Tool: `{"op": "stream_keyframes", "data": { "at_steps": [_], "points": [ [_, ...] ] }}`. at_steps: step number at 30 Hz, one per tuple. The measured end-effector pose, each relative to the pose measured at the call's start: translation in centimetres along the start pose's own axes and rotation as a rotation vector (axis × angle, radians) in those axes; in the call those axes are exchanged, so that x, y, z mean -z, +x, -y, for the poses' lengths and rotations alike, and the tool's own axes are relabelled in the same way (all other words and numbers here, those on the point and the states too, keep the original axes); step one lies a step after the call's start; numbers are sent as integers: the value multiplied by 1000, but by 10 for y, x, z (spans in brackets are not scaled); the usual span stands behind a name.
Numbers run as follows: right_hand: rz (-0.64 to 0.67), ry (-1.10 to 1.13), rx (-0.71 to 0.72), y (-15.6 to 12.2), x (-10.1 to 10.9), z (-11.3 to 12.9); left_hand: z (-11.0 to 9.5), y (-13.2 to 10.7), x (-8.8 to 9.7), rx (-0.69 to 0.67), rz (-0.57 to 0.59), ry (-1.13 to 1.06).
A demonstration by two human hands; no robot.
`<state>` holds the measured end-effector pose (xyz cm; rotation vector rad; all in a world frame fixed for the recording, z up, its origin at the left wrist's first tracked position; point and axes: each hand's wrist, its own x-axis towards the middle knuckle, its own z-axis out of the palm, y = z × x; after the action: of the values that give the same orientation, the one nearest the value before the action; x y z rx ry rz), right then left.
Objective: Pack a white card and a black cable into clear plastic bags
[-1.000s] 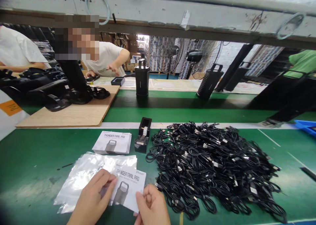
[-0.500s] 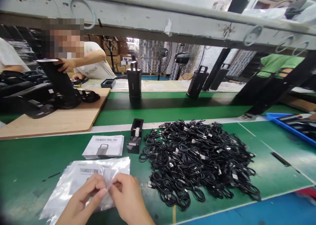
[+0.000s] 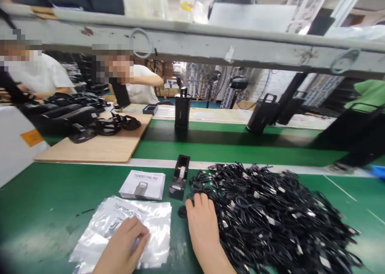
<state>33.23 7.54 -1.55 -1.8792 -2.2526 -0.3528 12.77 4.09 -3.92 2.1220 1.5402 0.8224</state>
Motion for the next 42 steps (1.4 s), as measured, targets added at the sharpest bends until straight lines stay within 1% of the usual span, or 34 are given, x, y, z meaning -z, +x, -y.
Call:
{"op": "stream_keyframes", "data": {
  "at_steps": [2,4,5,6,7,8,9,10,12,15,17,19,23,27,29,32,35,38,39,40,42],
  "points": [
    [-127,176,64,-3,-9,-4,-1,1,2,31,-14,-34],
    [-228,385,105,-6,-11,-4,-4,2,8,114,-5,-103],
    [-249,488,95,-9,-8,-1,-6,2,12,170,6,-150],
    [-240,591,57,-11,-3,4,-7,2,16,225,15,-197],
    [-190,700,6,-14,3,10,-9,3,19,271,20,-241],
    [-110,806,-49,-16,10,17,-10,3,22,299,17,-282],
    [-8,902,-90,-18,17,25,-11,3,24,311,10,-319],
    [99,965,-95,-20,23,33,-11,3,24,314,-3,-352],
    [229,951,-55,-21,31,45,-10,3,24,317,-37,-409],
    [288,759,-23,-22,33,51,-8,3,23,318,-64,-455],
    [314,725,-28,-21,34,51,-10,2,25,298,-44,-451],
    [330,780,-36,-18,35,52,-13,2,27,271,-25,-442],
    [302,855,-71,-7,37,63,-21,1,30,210,-27,-488],
    [304,959,18,4,46,71,-23,7,40,202,-50,-557],
    [323,1020,82,11,57,70,-23,12,49,231,-67,-618],
    [342,996,266,26,79,68,-25,22,68,269,-114,-691],
    [278,886,453,49,102,67,-24,29,84,253,-193,-728],
    [238,863,540,77,122,66,-16,32,93,255,-322,-716],
    [229,849,558,84,128,64,-13,33,94,279,-339,-723],
    [227,836,581,91,134,63,-10,33,94,311,-325,-748],
    [239,846,647,98,146,58,-5,33,91,370,-234,-847]
  ]
}}
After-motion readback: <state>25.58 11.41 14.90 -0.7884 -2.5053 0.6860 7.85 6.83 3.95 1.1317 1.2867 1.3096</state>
